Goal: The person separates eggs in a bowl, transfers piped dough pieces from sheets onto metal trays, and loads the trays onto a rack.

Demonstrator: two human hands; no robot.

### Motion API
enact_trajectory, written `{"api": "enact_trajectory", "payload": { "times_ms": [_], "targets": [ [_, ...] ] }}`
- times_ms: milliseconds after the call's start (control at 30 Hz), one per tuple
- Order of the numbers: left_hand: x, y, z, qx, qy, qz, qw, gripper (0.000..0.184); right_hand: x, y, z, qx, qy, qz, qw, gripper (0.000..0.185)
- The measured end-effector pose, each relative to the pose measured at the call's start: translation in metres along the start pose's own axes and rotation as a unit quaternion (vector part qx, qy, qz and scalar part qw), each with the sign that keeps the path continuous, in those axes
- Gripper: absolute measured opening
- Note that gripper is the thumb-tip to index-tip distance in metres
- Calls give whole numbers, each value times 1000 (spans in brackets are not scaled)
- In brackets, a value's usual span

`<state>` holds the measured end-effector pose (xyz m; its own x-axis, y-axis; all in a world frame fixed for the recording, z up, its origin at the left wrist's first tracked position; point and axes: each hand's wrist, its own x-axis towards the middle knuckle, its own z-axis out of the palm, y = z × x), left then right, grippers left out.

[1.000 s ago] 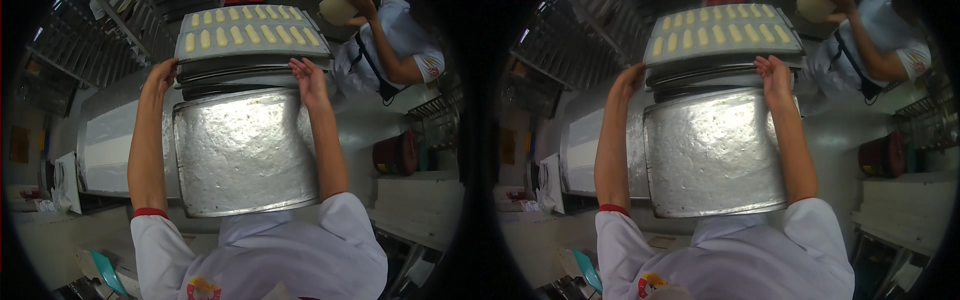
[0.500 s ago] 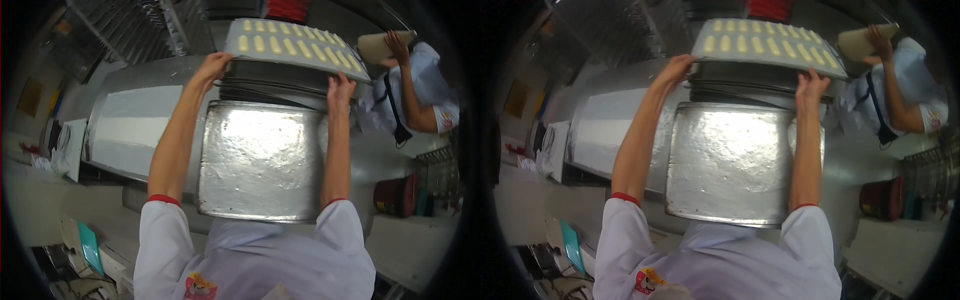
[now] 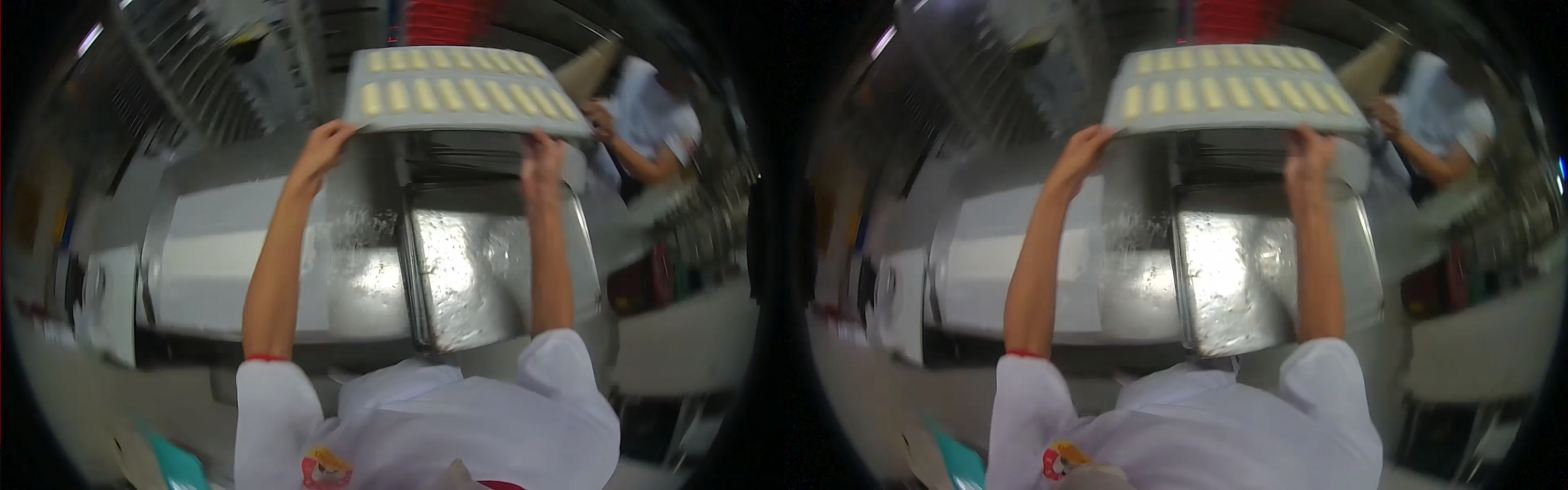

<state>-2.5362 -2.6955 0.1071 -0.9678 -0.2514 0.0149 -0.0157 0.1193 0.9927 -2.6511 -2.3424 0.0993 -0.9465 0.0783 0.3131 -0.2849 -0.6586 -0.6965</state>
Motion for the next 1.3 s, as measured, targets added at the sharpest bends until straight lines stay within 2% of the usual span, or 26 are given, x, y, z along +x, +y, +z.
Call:
{"api": "enact_trajectory", "payload": {
  "times_ms": [67, 100, 200, 300, 367, 567, 700, 733, 767, 933, 1000, 1133, 1200, 1300],
  "targets": [
    [-19, -1, -34, -15, -11, 3, 1000, 17, -21, 20, 24, -1, 23, -48, 999, 41],
    [-28, 3, -50, -11, -25, -10, 1000, 16, -34, 26, 44, 27, 59, -56, 996, 45],
    [-48, 18, -90, -35, -44, -36, 998, 18, -61, 42, 87, 44, 99, -18, 994, 46],
    [-55, 1, -116, -55, -26, -21, 998, 19, -74, 64, 113, 71, 95, -7, 993, 45],
    [-62, -5, -130, -51, 23, -41, 998, 20, -84, 73, 128, 97, 81, 2, 992, 45],
    [-84, -34, -183, -50, 38, -81, 995, 21, -106, 113, 158, 80, 54, 72, 993, 43],
    [-106, -57, -227, -23, 91, -135, 986, 17, -132, 143, 195, 34, 90, 157, 983, 47],
    [-112, -66, -245, -15, 74, -140, 987, 17, -140, 158, 203, 25, 80, 165, 983, 48],
    [-110, -74, -266, -9, 53, -120, 991, 17, -144, 169, 213, 23, 58, 150, 987, 49],
    [-91, -102, -344, -28, 67, -140, 987, 18, -165, 236, 250, -2, 45, 186, 982, 50],
    [-75, -90, -368, -21, 40, -137, 990, 20, -165, 246, 267, 3, 65, 197, 978, 56],
    [-72, -123, -448, -19, 51, -161, 985, 22, -211, 318, 307, 22, 49, 189, 980, 64],
    [-65, -143, -487, 41, 5, -173, 984, 24, -230, 350, 321, 30, 93, 206, 974, 70],
    [-26, -155, -488, 58, -17, -180, 982, 24, -214, 376, 306, 0, 136, 227, 964, 68]
  ]
}}
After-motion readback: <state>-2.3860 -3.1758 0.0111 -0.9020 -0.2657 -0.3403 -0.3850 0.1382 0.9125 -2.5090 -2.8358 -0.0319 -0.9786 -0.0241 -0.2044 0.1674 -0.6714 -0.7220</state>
